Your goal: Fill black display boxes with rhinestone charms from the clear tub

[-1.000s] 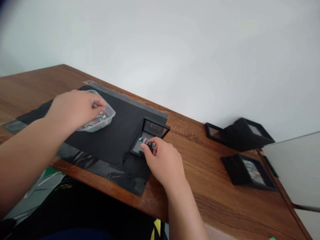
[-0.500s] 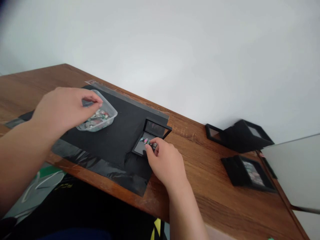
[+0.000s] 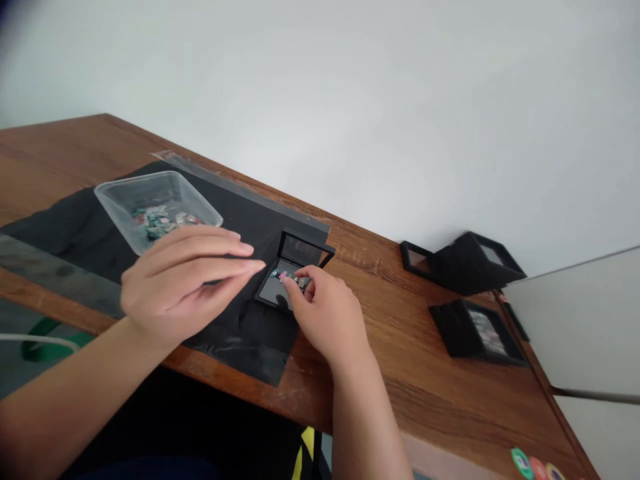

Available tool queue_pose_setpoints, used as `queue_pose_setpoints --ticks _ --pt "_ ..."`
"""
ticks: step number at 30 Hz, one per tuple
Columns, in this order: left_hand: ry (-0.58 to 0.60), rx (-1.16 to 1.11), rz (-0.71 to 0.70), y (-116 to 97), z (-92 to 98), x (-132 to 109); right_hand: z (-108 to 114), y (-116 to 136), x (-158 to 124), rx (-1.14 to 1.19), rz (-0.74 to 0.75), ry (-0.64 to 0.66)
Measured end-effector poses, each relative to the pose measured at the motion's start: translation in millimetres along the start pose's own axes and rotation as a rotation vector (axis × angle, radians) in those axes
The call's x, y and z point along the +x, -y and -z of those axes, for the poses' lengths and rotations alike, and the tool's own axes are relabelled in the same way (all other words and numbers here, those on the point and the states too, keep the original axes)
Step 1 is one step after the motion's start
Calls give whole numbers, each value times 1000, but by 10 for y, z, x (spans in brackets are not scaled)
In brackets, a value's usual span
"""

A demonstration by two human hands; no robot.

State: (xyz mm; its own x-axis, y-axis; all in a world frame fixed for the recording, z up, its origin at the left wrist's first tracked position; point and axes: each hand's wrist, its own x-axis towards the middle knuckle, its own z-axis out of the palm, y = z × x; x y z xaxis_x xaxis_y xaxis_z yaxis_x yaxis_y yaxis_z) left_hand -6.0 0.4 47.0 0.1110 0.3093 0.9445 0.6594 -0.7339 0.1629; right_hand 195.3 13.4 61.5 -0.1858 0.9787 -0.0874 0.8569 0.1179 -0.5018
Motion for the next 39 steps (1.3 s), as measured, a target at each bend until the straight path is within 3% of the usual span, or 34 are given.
queue_pose_setpoints --ticks 5,16,23,32,39 --pt "125 -105 37 -38 -26 -191 13 13 -20 -7 30 18" --pt "243 -177 222 33 -140 -337 1 -11 -26 86 38 -8" --pt "272 -152 204 28 -144 -340 5 27 -102 385 205 165" --pt "299 -29 134 7 -172 -323 -60 79 -81 301 204 54" --pt "271 4 127 18 -148 -327 -111 91 -76 412 160 30"
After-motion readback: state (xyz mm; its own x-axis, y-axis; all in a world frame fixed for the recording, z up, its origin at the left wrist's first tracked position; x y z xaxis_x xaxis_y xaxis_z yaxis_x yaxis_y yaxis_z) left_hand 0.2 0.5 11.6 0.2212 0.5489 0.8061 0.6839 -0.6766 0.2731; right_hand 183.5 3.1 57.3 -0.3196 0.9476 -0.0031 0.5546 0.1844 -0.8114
